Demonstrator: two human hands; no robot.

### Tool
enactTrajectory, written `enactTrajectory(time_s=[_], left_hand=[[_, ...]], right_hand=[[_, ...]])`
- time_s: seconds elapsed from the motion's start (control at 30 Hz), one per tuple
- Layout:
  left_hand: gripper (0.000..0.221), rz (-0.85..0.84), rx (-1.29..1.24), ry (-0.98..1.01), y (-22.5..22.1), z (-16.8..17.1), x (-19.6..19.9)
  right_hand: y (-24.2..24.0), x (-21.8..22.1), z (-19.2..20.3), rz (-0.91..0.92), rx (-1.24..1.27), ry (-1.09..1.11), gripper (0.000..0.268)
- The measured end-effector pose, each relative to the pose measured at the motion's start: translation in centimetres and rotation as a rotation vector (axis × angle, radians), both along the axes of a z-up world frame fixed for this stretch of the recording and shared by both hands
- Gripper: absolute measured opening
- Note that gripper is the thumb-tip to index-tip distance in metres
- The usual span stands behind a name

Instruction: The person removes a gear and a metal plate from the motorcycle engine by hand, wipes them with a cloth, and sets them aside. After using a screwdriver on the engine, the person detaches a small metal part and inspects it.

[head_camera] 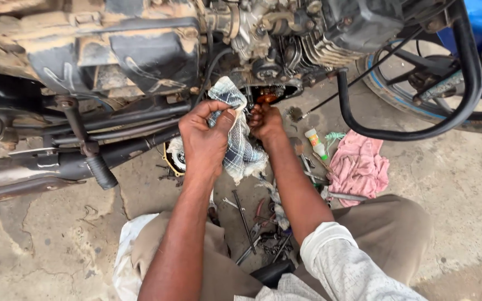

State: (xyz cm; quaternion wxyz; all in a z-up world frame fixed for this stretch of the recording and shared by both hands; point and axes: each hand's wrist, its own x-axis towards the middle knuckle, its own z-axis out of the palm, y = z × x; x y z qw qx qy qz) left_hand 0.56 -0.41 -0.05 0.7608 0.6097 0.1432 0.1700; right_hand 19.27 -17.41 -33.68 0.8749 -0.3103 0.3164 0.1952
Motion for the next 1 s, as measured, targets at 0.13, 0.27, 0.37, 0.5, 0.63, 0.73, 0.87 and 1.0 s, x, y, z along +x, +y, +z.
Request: enactTrajectory(time_s=[0.13,0.27,0.37,0.5,0.63,0.73,0.87,1.0], left_hand=[[0.012,0.000,0.011,0.013,0.0,-0.1,0.1],[0.010,-0.010,0.032,0.053,0.0,0.0,-0.2],[0.010,-0.019,0.048,-0.007,0.1,0.3,-0.2],[0.011,-0.008,0.047,0.000,0.2,-0.1,-0.2],[0.011,-0.020,0.070,-0.031,0.3,-0.4,0.0],[0.012,-0.011,0.058,-0.011,0.1,-0.1,0.0],[0.011,-0.012,0.105,0.022,0.3,0.1,-0.5],[0.011,-0.007,0.052,0.003,0.5,0.3,-0.2]], right_hand=[[3.4,-5.6,11.9,-0.140,-0.644,-0.066,0.015],[3.8,-6.7,9.8,-0.224,-1.159,-0.633,0.030],[3.7,-5.1,9.0,-0.313,-1.466,-0.836,0.028],[1.2,-1.3,4.6,-0.047,-0.157,-0.023,0.023],[1.5,-4.0,7.1,-0.082,-0.513,-0.115,0.029],[4.0,-7.3,12.9,-0.198,-1.081,-0.510,0.015],[1.3,-4.1,6.5,-0.119,-0.598,-0.345,0.015],[-0.3,0.7,-0.4,0.033,0.158,-0.093,0.027]])
